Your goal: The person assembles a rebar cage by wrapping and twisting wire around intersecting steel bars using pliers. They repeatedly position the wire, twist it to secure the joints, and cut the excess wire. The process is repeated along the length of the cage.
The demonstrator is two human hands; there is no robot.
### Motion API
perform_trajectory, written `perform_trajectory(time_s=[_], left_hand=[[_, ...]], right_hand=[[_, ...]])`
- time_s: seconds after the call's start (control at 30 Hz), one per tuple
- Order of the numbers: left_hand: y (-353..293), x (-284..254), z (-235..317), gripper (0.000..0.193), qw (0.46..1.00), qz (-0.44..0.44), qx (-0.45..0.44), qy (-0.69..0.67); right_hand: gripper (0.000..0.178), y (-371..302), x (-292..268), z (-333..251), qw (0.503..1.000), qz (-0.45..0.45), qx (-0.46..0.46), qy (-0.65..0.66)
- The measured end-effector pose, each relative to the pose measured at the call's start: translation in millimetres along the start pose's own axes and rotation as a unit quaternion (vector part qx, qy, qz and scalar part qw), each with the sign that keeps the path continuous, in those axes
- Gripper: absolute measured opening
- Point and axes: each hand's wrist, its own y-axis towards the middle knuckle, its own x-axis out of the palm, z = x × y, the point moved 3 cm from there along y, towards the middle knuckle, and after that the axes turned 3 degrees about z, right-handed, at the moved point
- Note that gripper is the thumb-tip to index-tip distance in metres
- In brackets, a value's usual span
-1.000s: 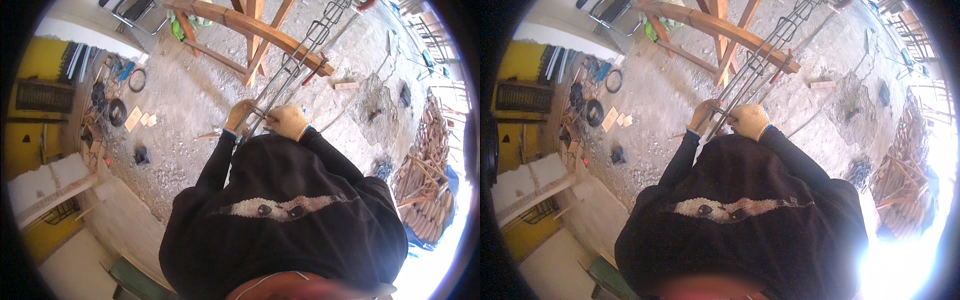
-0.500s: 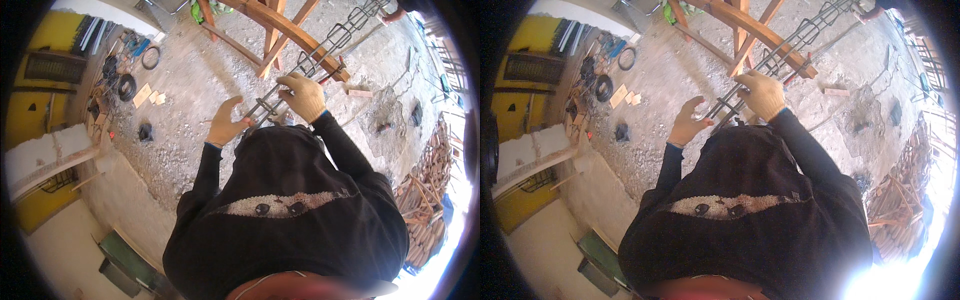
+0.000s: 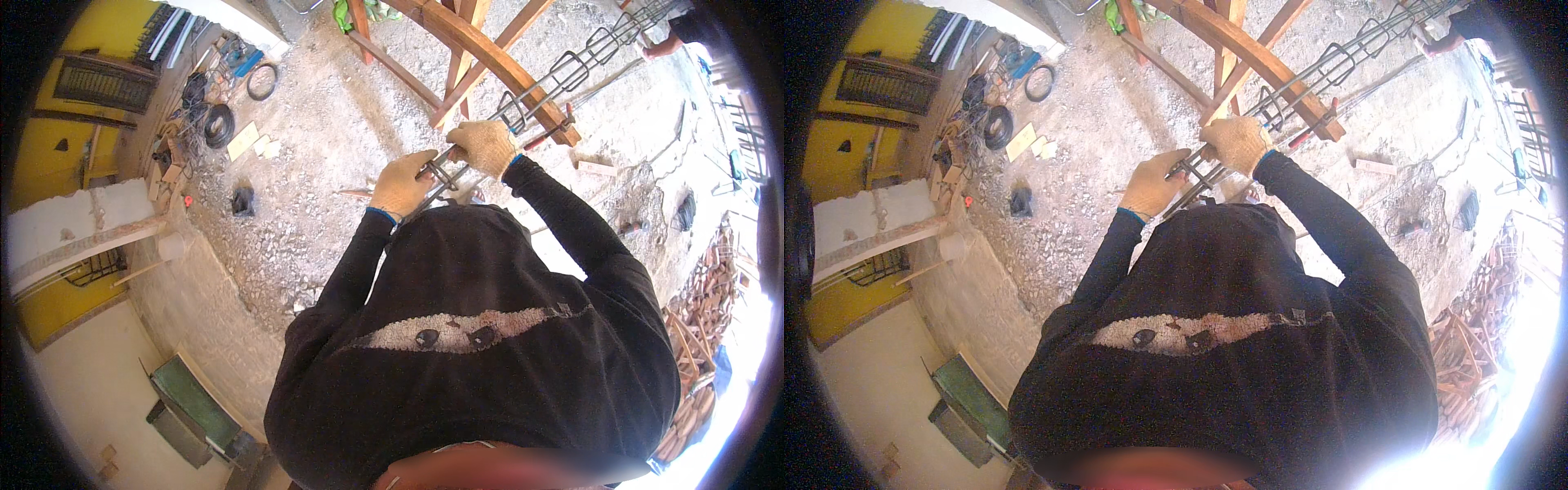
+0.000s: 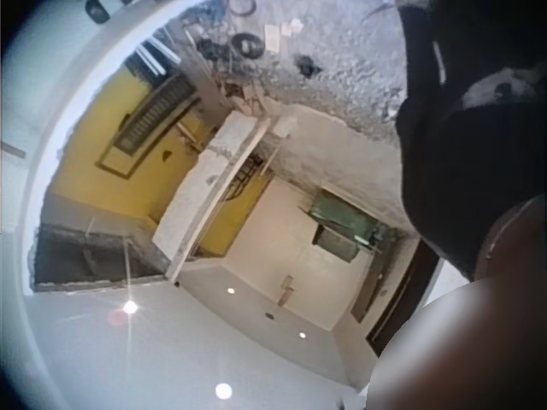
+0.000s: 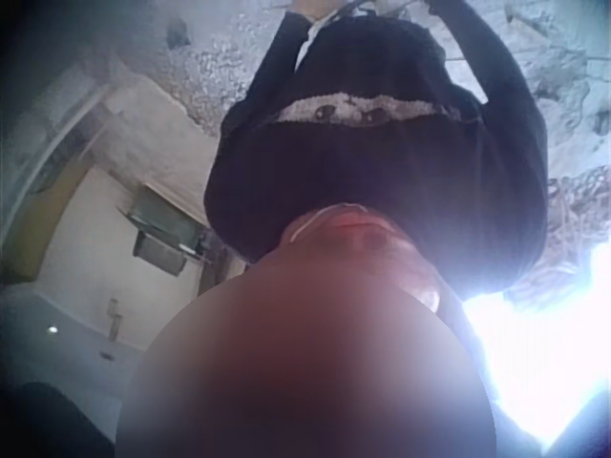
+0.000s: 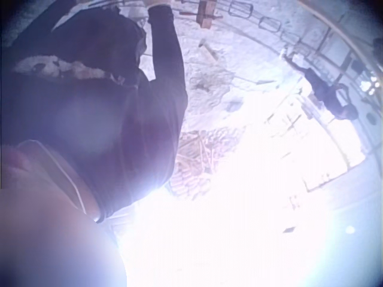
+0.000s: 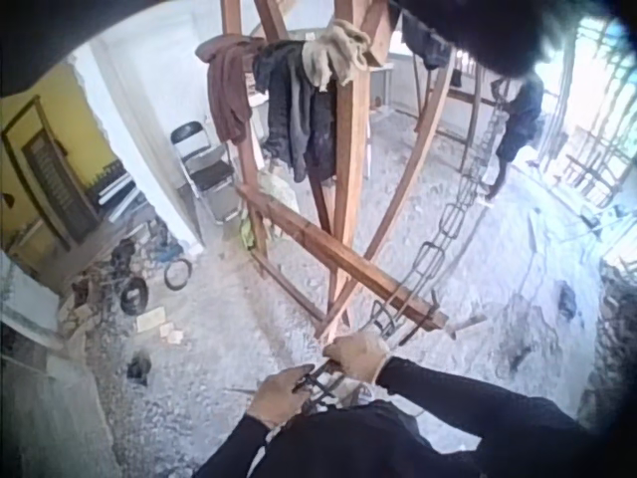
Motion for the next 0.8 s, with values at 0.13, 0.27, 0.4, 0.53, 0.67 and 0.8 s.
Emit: perform_trajectory(time_s=[0.13, 0.27, 0.4, 0.53, 0.67, 0.8], left_hand=[[0, 0, -9, 0.043, 0.999, 0.003, -0.014, -0.043], [-5, 5, -15, 0.045, 0.989, 0.057, -0.036, -0.129], [-12, 12, -14, 0.043, 0.987, 0.078, -0.072, -0.125], [-17, 11, -13, 0.043, 0.985, 0.105, -0.064, -0.120], [-24, 6, -15, 0.051, 0.980, 0.189, -0.053, -0.041], [-28, 9, -22, 0.057, 0.963, 0.218, -0.093, -0.125]], right_hand=[[0.034, -2, 3, 3, 0.998, 0.016, 0.049, 0.024], [0.043, 1, -2, 2, 0.994, -0.034, 0.102, 0.033], [0.048, -8, -22, -15, 0.984, 0.082, 0.130, 0.093], [0.048, -32, -29, -31, 0.960, 0.098, 0.207, 0.160], [0.037, -50, -24, -33, 0.912, 0.098, 0.246, 0.313], [0.037, -68, -12, -25, 0.798, 0.051, 0.313, 0.513]])
